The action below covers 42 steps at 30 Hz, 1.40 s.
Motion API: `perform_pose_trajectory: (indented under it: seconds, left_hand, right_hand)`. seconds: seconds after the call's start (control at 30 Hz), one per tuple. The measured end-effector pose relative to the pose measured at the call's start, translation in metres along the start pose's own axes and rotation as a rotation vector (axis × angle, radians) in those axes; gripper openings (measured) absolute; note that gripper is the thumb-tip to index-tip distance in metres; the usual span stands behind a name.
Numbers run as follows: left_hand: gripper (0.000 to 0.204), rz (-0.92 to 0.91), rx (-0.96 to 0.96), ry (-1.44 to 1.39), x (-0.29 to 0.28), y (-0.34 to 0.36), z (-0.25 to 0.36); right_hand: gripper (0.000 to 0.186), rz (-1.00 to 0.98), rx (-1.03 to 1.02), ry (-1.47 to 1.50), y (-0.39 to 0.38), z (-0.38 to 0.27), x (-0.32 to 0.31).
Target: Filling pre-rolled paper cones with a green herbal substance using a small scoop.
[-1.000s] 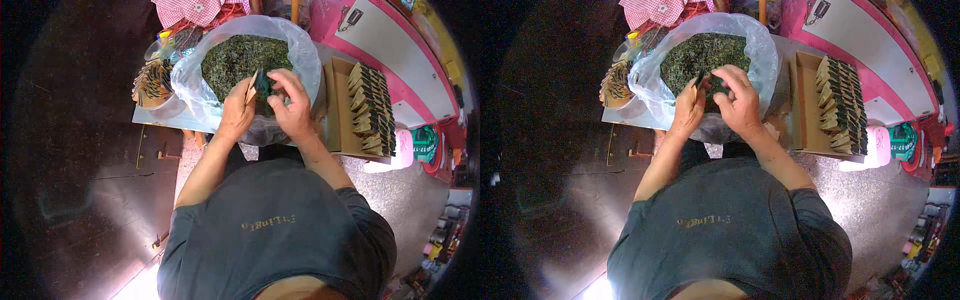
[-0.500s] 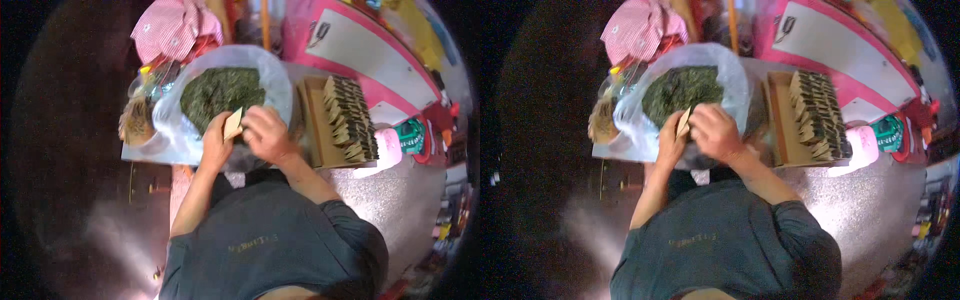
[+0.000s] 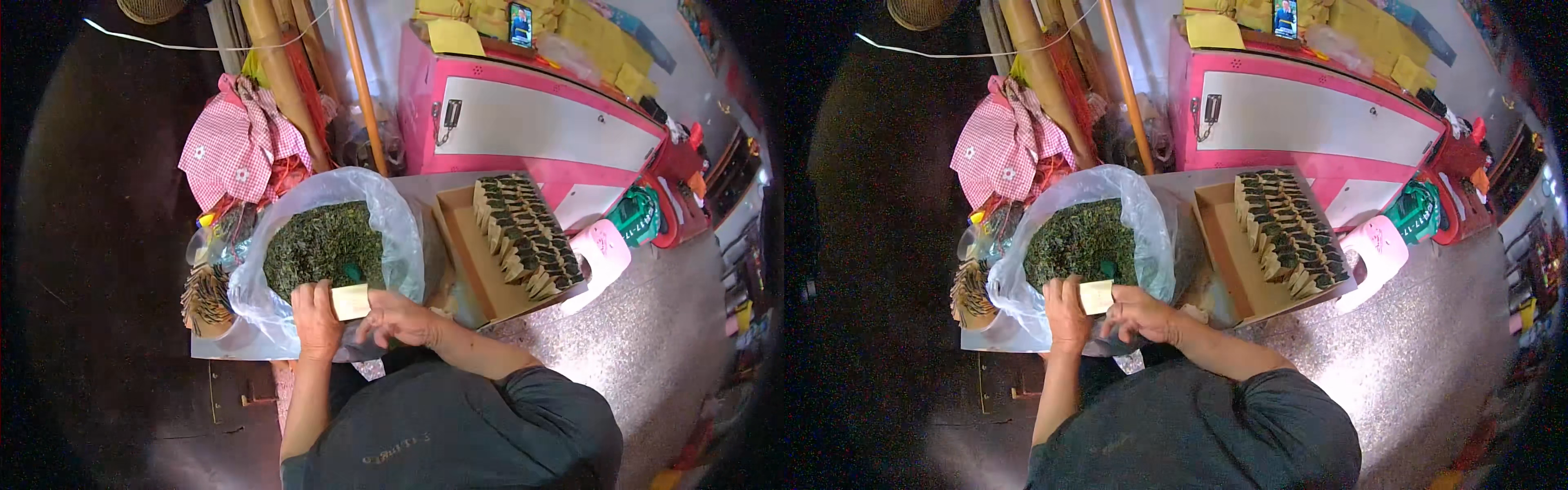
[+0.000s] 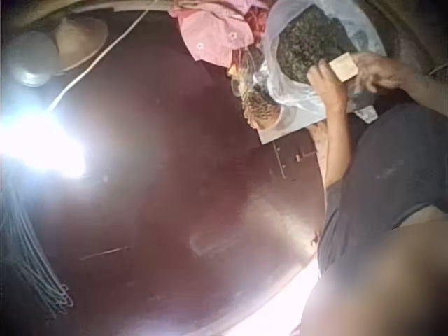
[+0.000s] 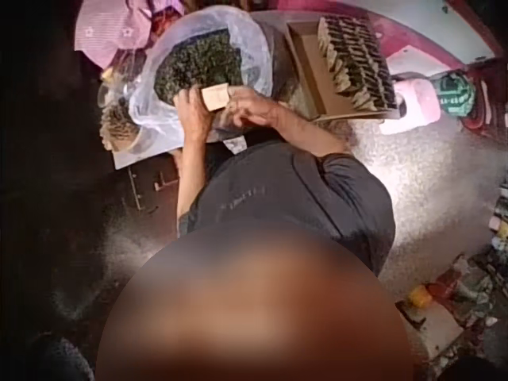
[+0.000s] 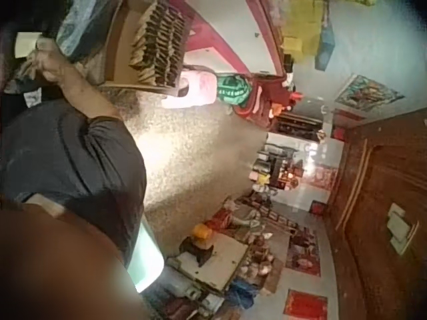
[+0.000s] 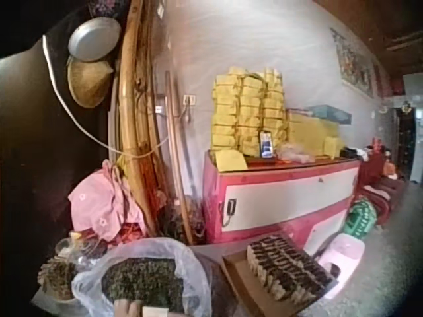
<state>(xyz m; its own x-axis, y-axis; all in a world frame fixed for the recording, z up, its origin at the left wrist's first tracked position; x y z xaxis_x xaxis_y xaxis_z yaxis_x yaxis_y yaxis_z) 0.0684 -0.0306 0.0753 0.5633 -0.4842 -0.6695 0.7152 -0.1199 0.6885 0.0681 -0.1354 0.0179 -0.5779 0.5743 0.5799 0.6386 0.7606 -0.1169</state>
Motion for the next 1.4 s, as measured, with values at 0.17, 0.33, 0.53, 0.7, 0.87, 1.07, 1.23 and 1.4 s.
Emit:
perform_pose_trajectory:
  seconds: [0.17, 0.33, 0.53, 0.7, 0.87, 1.07, 1.23, 1.4]
  left_hand:
    - [0.034, 0.045, 0.095, 0.051, -0.003, 0.004, 0.009]
    - [0.032, 0.046, 0.064, 0.048, -0.003, 0.003, 0.011]
    - [0.047, 0.013, 0.075, 0.006, 0.002, 0.000, 0.020]
    - [0.052, -0.170, -0.039, -0.309, 0.018, 0.000, 0.005]
    - [0.055, -0.474, -0.057, -0.518, 0.035, 0.006, 0.005]
    - [0.039, -0.485, -0.059, -0.438, 0.040, 0.007, -0.006]
    - [0.030, -0.286, -0.056, -0.399, 0.032, 0.010, -0.009]
    - [0.036, -0.268, -0.017, -0.316, 0.033, 0.010, -0.008]
  right_hand:
    - [0.047, -0.135, 0.038, 0.262, 0.004, 0.008, 0.004]
    - [0.043, 0.023, 0.010, -0.003, 0.016, 0.013, -0.018]
    - [0.027, 0.382, -0.212, -0.783, 0.017, -0.014, -0.046]
    - [0.027, 0.312, -0.668, -1.280, -0.007, -0.059, -0.003]
    - [0.025, 0.085, -0.856, -1.669, -0.015, -0.058, 0.037]
    - [0.019, 0.063, -0.946, -1.742, -0.021, -0.065, 0.058]
    - [0.028, 0.227, -0.295, -1.451, 0.008, -0.040, 0.012]
    - [0.036, 0.165, -0.404, -1.325, 0.012, -0.037, 0.016]
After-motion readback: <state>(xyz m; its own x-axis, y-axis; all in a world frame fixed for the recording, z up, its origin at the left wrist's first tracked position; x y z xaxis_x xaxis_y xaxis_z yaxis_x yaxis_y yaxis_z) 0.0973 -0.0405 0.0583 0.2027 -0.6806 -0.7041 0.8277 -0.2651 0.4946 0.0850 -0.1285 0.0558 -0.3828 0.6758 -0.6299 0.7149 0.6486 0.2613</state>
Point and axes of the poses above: each hand's wrist, its own y-axis towards the middle knuckle, its own x-axis out of the palm, z = x × y, the point moved 10 cm from there along y, towards the middle knuckle, and after that the axes turned 3 degrees about x, right-handed, at the moved point
